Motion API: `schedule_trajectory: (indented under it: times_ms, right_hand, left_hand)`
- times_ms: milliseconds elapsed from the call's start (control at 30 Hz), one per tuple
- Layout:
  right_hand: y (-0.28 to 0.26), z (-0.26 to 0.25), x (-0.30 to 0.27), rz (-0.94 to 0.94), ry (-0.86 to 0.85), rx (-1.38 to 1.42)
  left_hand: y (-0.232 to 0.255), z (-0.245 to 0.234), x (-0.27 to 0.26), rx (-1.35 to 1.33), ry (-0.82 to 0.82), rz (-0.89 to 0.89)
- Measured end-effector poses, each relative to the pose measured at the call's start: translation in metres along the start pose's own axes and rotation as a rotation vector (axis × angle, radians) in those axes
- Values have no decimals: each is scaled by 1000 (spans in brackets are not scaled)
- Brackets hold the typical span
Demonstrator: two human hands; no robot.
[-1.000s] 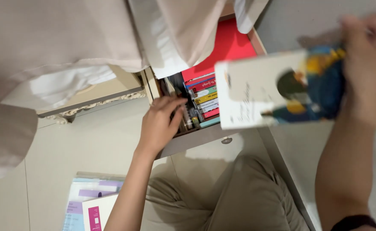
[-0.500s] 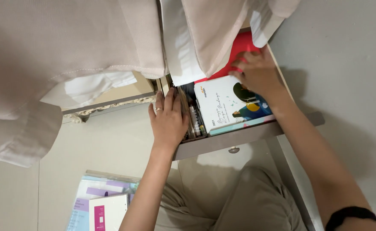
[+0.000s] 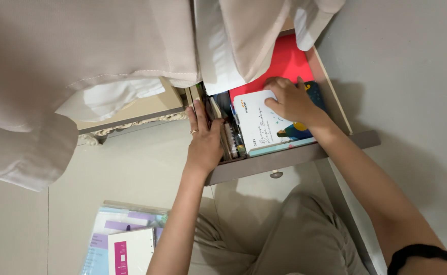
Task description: Organize books, folders, and notebooks in a dresser drawer.
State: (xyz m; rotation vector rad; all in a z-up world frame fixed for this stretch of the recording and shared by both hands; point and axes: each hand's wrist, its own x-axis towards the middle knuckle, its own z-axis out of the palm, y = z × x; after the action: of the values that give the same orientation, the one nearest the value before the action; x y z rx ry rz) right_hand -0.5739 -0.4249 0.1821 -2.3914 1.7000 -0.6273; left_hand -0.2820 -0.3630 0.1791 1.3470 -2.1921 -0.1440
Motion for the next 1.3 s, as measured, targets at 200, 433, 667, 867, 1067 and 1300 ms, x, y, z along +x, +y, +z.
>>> schedule_trajectory:
  times_ms: [200,433,667,867,1067,1300]
  right_hand:
    - [71,14,-1,20,186,-167]
    - [17,-4,3,2,227,-287]
    - [-29,52,57,-259,359,-137]
    - [-84,42,80,-246,267,-125]
    - [-84,42,76,-304,483,-137]
    - [-96,45,80,-177,608,-58]
  left_hand:
    - [18,-20,7,-10,-95,-119]
    - [18,-16,8,27,-11,-103]
    - [19,-17,10,63,-14,-118]
    - [17,-18,12,60,15,-143]
    - [21,-20,13,57,28,-142]
    - [16,-15,12,101,35,-138]
